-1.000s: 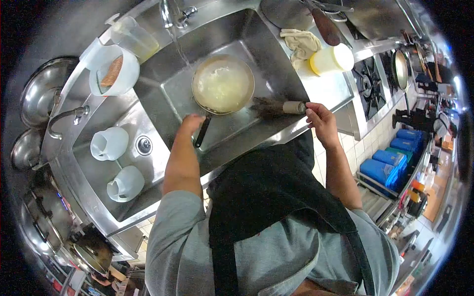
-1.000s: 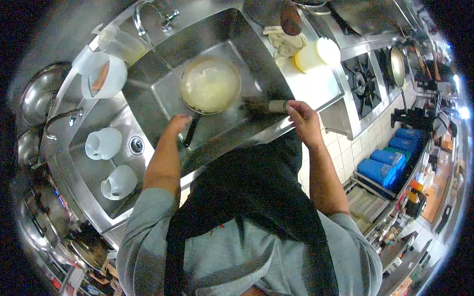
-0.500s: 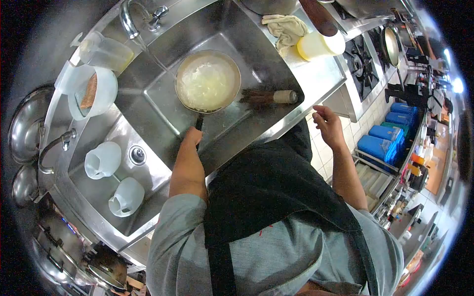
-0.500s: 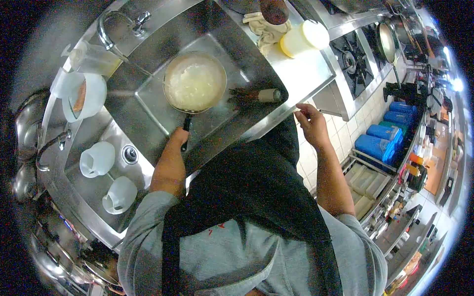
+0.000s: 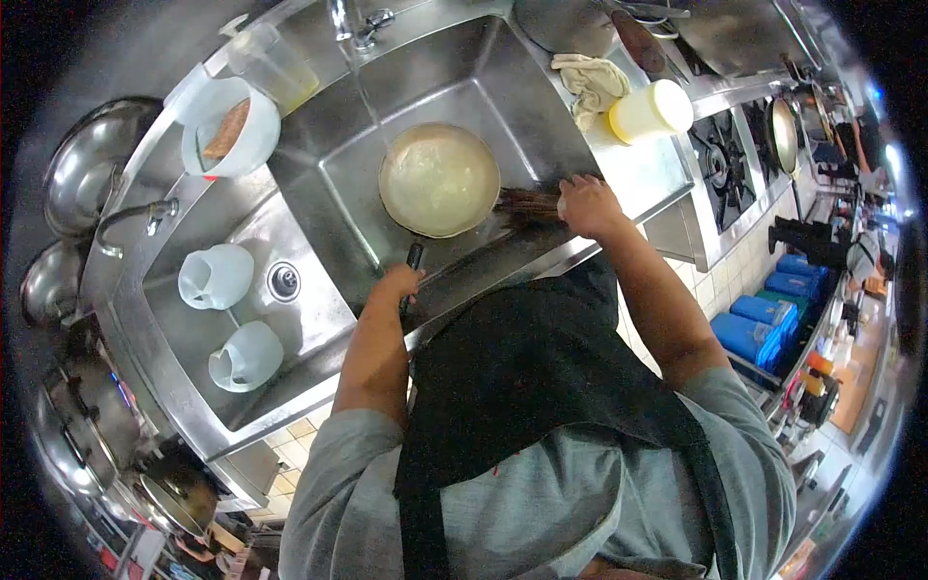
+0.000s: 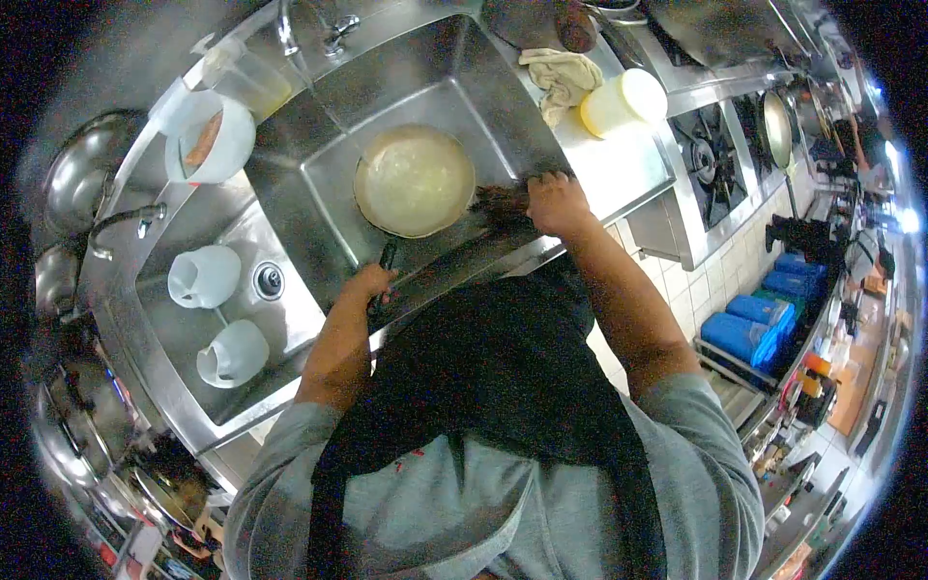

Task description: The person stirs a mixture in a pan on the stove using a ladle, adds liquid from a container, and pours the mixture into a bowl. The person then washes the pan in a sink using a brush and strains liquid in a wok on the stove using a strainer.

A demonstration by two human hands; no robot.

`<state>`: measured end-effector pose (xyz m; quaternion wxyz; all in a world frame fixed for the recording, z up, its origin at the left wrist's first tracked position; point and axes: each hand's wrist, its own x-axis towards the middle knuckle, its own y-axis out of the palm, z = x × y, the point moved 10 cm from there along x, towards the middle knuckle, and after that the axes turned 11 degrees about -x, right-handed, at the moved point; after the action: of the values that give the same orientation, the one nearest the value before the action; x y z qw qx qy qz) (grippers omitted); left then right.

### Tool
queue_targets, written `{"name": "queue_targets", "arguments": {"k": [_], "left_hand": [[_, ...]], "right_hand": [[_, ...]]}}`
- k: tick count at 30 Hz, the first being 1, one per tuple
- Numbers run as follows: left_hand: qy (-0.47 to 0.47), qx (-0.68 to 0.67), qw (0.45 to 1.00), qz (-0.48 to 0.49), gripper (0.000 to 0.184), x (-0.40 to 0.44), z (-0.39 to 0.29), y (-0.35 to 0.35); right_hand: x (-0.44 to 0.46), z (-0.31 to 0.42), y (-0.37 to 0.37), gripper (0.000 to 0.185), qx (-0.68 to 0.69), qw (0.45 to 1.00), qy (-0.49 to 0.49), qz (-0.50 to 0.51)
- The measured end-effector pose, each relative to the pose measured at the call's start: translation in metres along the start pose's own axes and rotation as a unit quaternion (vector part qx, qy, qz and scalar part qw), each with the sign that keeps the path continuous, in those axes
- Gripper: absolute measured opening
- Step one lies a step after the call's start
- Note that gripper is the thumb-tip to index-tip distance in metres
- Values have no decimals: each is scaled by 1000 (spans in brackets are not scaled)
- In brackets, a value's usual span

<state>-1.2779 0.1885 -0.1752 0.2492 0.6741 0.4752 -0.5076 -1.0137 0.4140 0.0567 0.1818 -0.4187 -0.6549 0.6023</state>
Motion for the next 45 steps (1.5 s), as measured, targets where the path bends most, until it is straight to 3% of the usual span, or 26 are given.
{"name": "queue_targets", "arguments": {"k": [2, 5, 10, 12, 15, 17, 19, 21, 23, 24, 26, 28, 30, 33, 37, 39, 42, 43, 45], "left_hand": [[-8, -25, 999, -28, 49, -19, -4, -2], [-1, -57, 996, -63, 50, -36, 2, -7], [18, -62, 987, -148, 49, -90, 0, -17], [66, 22, 971, -227, 51, -112, -19, -25], [55, 4, 967, -247, 52, -119, -20, -26], [32, 0, 973, -227, 52, -123, -23, -27], [11, -7, 977, -212, 53, -120, -18, -19], [45, 43, 951, -302, 52, -120, -19, -27], [25, 23, 960, -276, 51, -121, -17, -28], [13, 3, 968, -251, 51, -121, -18, -24], [20, 12, 959, -281, 49, -127, -21, -24], [31, 27, 948, -314, 46, -131, -26, -36], [-24, -277, 948, -155, 52, -117, -4, -15], [-7, -352, 929, -117, 47, -102, 7, -8], [-2, -313, 941, -125, 45, -94, 7, -9], [-26, -272, 953, -129, 52, -97, 4, -12], [8, -285, 951, -124, 56, -84, 5, -9], [12, -286, 950, -125, 56, -83, 4, -13], [-22, -216, 971, -97, 56, -99, -6, -12]], "right_hand": [[-2, 0, 32, 34, -43, 971, 27, 233], [-2, 8, 42, 34, -140, 944, -34, 296], [4, 12, 52, 40, -24, 949, 4, 316], [9, 17, 64, 42, -14, 950, -10, 312], [17, 25, 69, 45, -2, 955, -43, 294], [19, 22, 75, 48, 10, 939, -47, 339], [22, 12, 69, 48, 13, 946, -89, 310], [28, 11, 46, 48, 24, 952, -130, 275], [33, -15, -9, 47, 49, 985, -53, 155], [30, -18, -21, 47, 50, 985, -58, 158], [33, -30, -58, 51, 136, 989, -21, 52], [42, -30, -50, 54, 175, 983, -25, 58], [44, 3, -46, 62, 199, 967, -119, 106], [36, 76, -30, 61, 162, 941, -216, 203], [59, 176, 19, 60, 186, 916, -267, 236], [92, 163, 36, 62, 126, 956, -100, 246], [88, 146, 39, 64, 135, 964, -70, 216], [82, 143, 56, 64, 132, 966, -69, 213], [63, 165, 55, 64, 109, 973, -190, 74]]}}
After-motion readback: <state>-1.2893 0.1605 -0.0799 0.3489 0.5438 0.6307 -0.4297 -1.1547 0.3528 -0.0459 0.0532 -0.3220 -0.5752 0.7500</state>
